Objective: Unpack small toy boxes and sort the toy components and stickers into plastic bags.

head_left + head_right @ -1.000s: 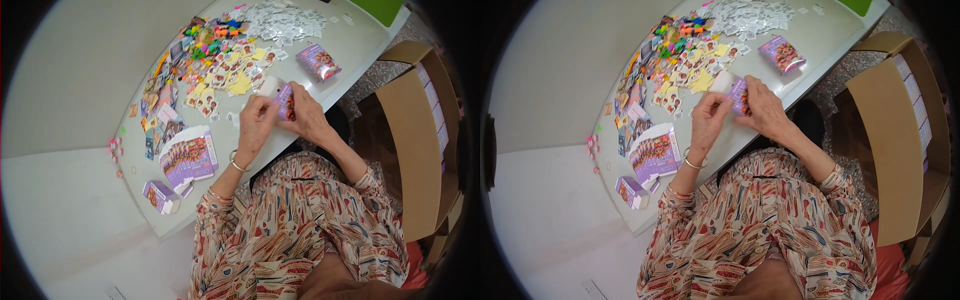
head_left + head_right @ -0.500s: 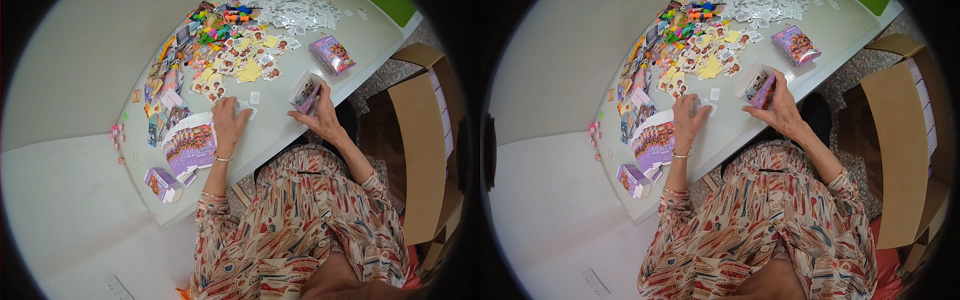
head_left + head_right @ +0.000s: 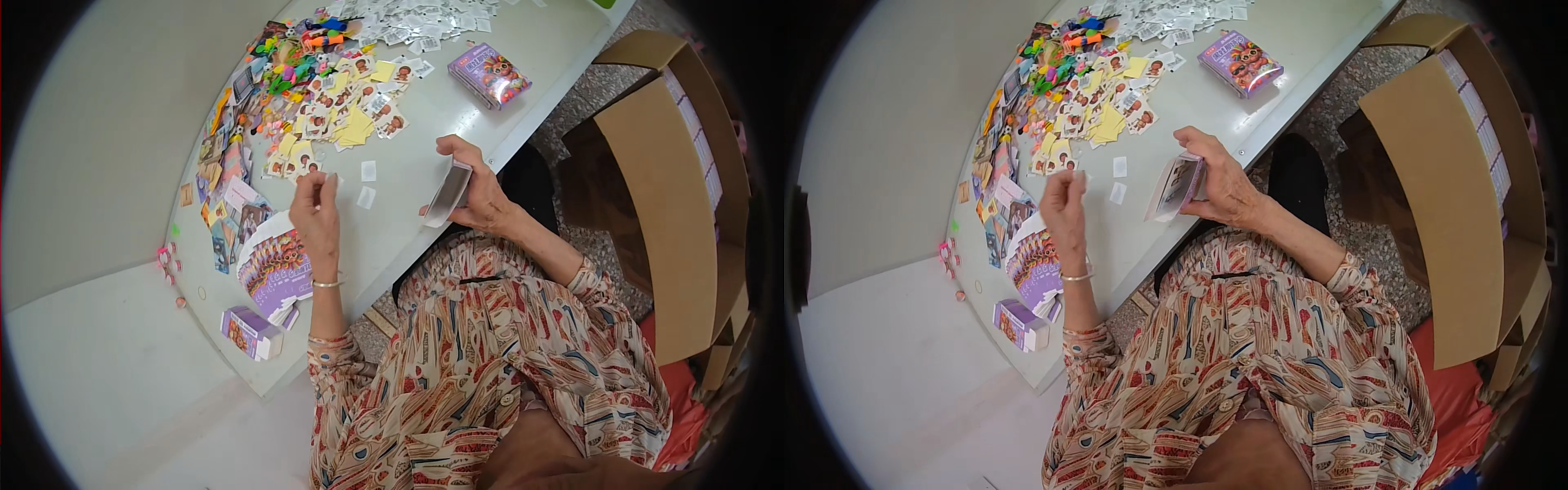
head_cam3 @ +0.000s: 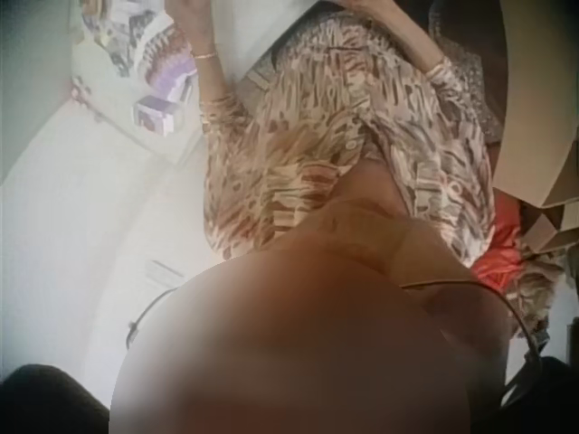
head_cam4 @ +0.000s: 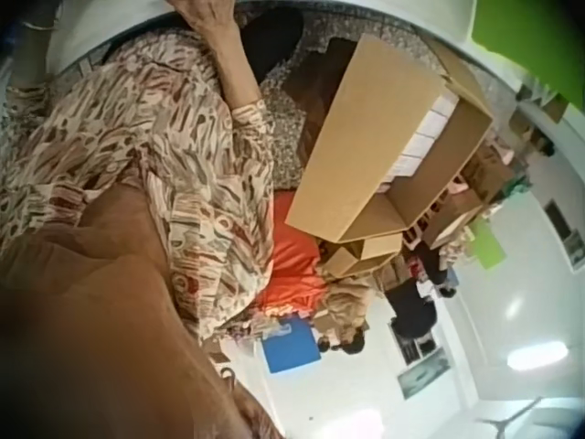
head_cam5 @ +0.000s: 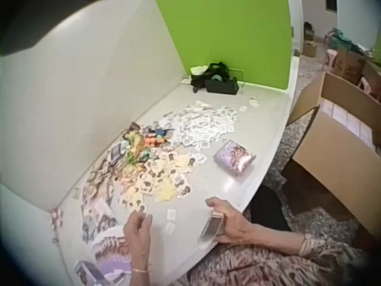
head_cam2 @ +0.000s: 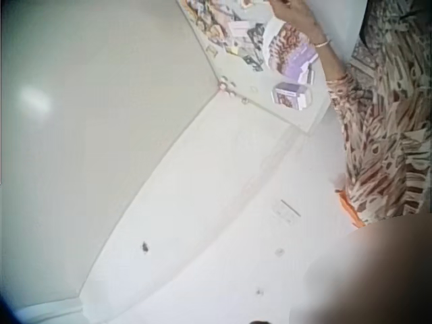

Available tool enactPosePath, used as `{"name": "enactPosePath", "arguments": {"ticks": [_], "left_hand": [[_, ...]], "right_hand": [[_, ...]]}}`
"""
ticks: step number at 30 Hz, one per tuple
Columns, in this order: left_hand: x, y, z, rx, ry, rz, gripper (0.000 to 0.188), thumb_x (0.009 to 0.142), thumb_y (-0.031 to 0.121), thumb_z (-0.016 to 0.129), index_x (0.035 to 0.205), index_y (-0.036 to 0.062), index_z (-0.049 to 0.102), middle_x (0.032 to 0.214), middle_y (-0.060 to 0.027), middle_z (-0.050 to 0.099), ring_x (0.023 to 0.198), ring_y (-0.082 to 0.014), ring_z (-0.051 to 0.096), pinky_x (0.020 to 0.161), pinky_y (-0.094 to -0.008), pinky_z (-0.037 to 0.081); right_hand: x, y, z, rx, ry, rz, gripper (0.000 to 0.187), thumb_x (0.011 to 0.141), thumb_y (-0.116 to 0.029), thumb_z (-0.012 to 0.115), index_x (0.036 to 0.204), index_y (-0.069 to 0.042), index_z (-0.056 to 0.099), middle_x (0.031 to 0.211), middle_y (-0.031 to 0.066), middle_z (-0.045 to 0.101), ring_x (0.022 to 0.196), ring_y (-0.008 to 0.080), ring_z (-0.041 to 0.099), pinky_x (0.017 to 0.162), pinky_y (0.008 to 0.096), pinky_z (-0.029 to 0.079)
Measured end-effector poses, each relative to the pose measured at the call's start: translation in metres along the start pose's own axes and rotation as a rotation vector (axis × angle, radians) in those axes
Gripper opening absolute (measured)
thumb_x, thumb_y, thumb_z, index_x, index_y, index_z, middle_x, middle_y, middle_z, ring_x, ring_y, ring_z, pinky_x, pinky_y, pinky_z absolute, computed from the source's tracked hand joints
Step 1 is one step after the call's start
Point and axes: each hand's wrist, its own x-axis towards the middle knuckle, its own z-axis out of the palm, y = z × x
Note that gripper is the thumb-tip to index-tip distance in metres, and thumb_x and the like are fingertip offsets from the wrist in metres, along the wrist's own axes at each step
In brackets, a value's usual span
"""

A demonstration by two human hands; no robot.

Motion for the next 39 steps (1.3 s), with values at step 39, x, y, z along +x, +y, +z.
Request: {"name": "enactPosePath", "arguments": {"ticks": [39], "left_hand": [[0.159, 0.002, 0.138, 0.804, -0.181, 0.564, 0.022, 0.081, 0.021, 0.065, 0.074, 0.0003, 0.065, 0.074, -0.0177, 0.065, 0.073, -0.0337, 0.064, 0.065, -0.0441, 0.051]], "right_hand": [[0.014, -0.007, 0.008, -0.105, -0.029, 0.442, 0.092, 0.065, -0.020, 0.085, 0.134, 0.001, 0.027, 0.122, 0.0222, 0.044, 0.111, 0.0391, 0.051, 0.094, 0.0415, 0.045]]}}
